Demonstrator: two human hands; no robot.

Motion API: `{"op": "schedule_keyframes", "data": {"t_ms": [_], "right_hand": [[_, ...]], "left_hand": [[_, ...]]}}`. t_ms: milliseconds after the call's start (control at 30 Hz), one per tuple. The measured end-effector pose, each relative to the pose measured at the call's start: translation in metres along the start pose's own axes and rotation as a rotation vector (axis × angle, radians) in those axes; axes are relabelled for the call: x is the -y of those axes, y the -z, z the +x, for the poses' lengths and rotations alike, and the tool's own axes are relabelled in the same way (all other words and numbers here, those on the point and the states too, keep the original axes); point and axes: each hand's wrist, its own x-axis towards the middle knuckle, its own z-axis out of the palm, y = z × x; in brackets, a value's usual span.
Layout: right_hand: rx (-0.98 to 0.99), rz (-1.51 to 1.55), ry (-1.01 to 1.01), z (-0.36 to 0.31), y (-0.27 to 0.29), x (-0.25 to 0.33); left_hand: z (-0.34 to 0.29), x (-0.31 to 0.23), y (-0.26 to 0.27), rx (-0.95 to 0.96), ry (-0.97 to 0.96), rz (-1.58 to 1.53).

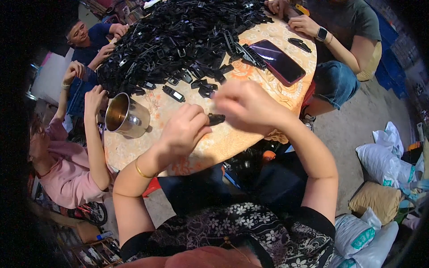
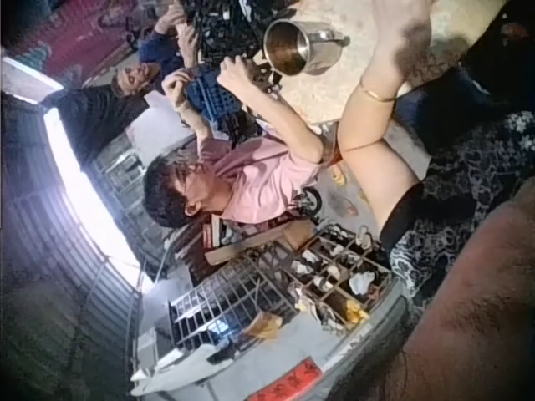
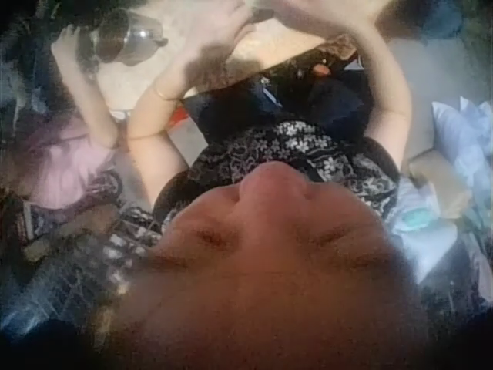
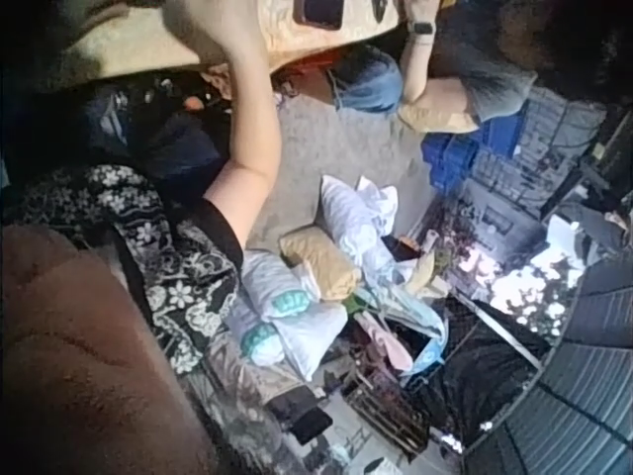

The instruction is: The person assembles plastic components by fitting small black pieces together by hand and sets the assembled parts on the table.

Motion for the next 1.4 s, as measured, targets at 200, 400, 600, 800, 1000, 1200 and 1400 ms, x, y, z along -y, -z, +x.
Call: {"op": "schedule_keyframes", "data": {"t_ms": [200,400,600,800,1000,1200,1400], "right_hand": [[-0.160,-0.376,0.022,0.039,-0.030,-0.042],[-0.067,-0.385,-0.002,0.025,-0.016,-0.015],[-0.049,-0.924,-0.037,-0.015,-0.008,0.004],[0.176,-0.264,-0.049,-0.017,0.022,0.006],[0.231,-0.244,0.038,-0.017,0.023,-0.021],[0.090,-0.289,0.096,-0.014,0.012,-0.013],[0.064,-0.485,0.148,-0.017,0.002,0.007]], "left_hand": [[-0.002,-0.005,0.000,-0.052,0.095,-0.200],[-0.008,0.001,0.002,-0.069,0.208,-0.149],[-0.005,0.002,-0.007,-0.080,0.254,-0.178],[-0.006,0.005,-0.009,-0.094,0.250,-0.168],[-0.002,0.003,-0.008,-0.055,0.296,-0.178],[-0.004,0.003,-0.009,-0.038,0.336,-0.189],[-0.003,0.004,-0.010,-0.066,0.297,-0.156]]}}
